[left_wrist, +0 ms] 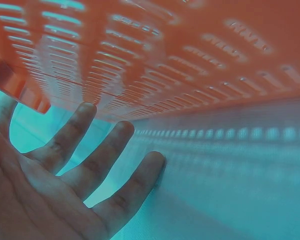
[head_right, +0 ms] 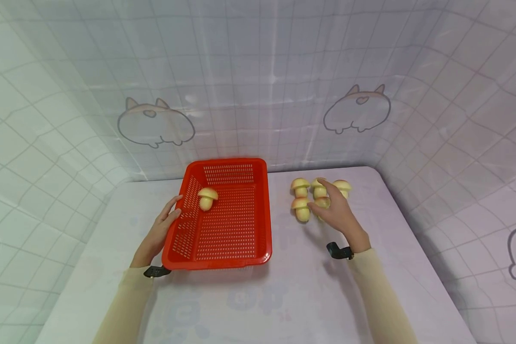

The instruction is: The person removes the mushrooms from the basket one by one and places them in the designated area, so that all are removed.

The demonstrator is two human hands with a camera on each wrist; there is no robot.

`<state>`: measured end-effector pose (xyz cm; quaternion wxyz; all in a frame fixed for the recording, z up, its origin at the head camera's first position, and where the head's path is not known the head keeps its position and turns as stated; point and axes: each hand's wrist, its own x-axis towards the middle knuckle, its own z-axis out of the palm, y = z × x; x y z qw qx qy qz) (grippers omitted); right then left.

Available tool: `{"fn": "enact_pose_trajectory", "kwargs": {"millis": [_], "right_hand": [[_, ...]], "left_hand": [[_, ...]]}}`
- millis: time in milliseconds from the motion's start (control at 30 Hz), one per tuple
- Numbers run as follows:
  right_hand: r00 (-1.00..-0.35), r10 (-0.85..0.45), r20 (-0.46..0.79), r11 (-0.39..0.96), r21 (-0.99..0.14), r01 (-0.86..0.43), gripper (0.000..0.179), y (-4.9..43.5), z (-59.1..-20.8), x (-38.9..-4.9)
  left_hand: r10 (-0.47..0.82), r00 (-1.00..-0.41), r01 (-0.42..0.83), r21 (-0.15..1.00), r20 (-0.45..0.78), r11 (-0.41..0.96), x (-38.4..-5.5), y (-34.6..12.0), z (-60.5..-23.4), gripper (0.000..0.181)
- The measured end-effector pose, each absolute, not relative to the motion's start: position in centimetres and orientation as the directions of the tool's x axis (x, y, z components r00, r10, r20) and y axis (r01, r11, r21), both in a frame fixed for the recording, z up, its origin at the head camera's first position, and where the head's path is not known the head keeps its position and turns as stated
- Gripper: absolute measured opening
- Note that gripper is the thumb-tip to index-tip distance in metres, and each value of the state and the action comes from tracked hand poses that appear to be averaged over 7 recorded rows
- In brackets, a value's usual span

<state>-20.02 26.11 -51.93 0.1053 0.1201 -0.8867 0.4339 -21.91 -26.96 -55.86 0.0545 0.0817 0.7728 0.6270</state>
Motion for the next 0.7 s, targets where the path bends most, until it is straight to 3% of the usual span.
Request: {"fn": "enact_pose_trajectory", "kwargs": {"millis": [700], "right_hand": [[-0.937,-0.214,0.276,0.515,-0.783,-0.348,0.085,20.2,-50.0,-21.0]], "left_hand": [[0.196,-0.98,0.067,0.98,0.03,0.185,-21.8,-26.9,-56.0,0.057]]}}
